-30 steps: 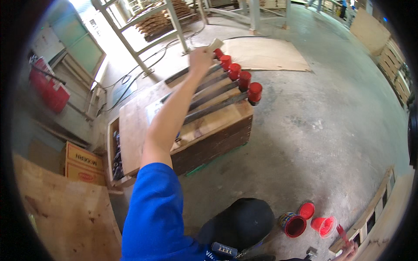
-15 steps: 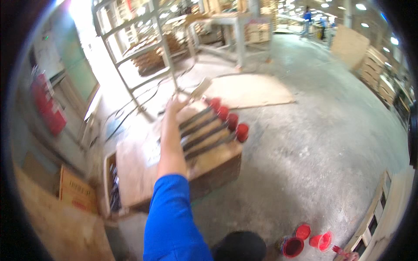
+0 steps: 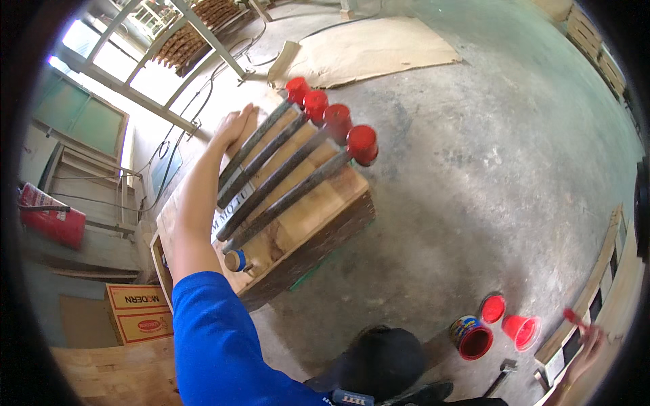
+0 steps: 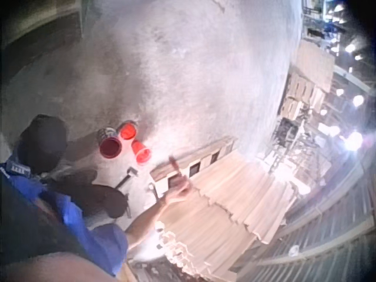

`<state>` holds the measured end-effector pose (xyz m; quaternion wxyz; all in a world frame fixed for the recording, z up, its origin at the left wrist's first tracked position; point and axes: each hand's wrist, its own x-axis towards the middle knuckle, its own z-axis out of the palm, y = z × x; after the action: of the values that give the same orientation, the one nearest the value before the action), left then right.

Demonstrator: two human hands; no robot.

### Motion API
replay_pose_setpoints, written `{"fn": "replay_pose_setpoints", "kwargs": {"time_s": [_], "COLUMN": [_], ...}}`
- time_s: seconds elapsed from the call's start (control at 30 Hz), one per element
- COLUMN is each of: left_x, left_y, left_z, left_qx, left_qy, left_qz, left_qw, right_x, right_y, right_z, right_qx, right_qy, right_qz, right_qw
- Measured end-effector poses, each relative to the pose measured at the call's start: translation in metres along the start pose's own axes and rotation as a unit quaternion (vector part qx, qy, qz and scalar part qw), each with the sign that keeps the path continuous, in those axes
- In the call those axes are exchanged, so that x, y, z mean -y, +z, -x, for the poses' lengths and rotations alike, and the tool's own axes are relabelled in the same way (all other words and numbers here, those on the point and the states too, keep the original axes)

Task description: The person repeatedly picks up metal hammer heads, applies red paint with a brush, and places the painted parts on a wooden crate. The person handles multiple hammer heads one at a time, dipping the brush into a red paint container and coating the metal surfaces before stacking them.

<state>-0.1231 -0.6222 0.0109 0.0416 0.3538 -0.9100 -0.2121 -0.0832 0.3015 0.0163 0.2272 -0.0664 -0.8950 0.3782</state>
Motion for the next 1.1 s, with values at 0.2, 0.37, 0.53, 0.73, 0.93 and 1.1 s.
{"fn": "replay_pose_setpoints", "kwargs": {"time_s": [0.2,0.37,0.53,0.73,0.93,1.1], "left_x": [0.03,0.017,0.097,0.237,0.185,0.189], "left_y": [-0.009,0.009,0.019,0.071,0.174,0.216], "left_z": [0.01,-0.012,-0.118,-0.139,-0.127,-0.13], "left_qx": [0.0,0.071,0.196,0.339,0.458,0.365], "left_qy": [-0.052,0.016,0.028,0.103,0.137,0.113], "left_qz": [-0.126,-0.065,0.002,-0.32,-0.061,0.048], "left_qw": [0.991,0.995,0.98,0.879,0.876,0.923], "right_x": [0.122,0.185,0.174,0.209,0.334,0.335], "right_y": [0.152,0.198,0.213,0.21,0.085,0.058], "right_z": [-0.11,-0.132,-0.117,-0.097,-0.059,-0.038], "right_qx": [0.17,0.192,0.16,0.201,0.004,-0.056], "right_qy": [-0.028,-0.02,0.062,-0.225,0.026,-0.008], "right_qz": [-0.13,-0.013,0.025,0.43,0.47,0.358], "right_qw": [0.977,0.981,0.985,0.851,0.882,0.932]}}
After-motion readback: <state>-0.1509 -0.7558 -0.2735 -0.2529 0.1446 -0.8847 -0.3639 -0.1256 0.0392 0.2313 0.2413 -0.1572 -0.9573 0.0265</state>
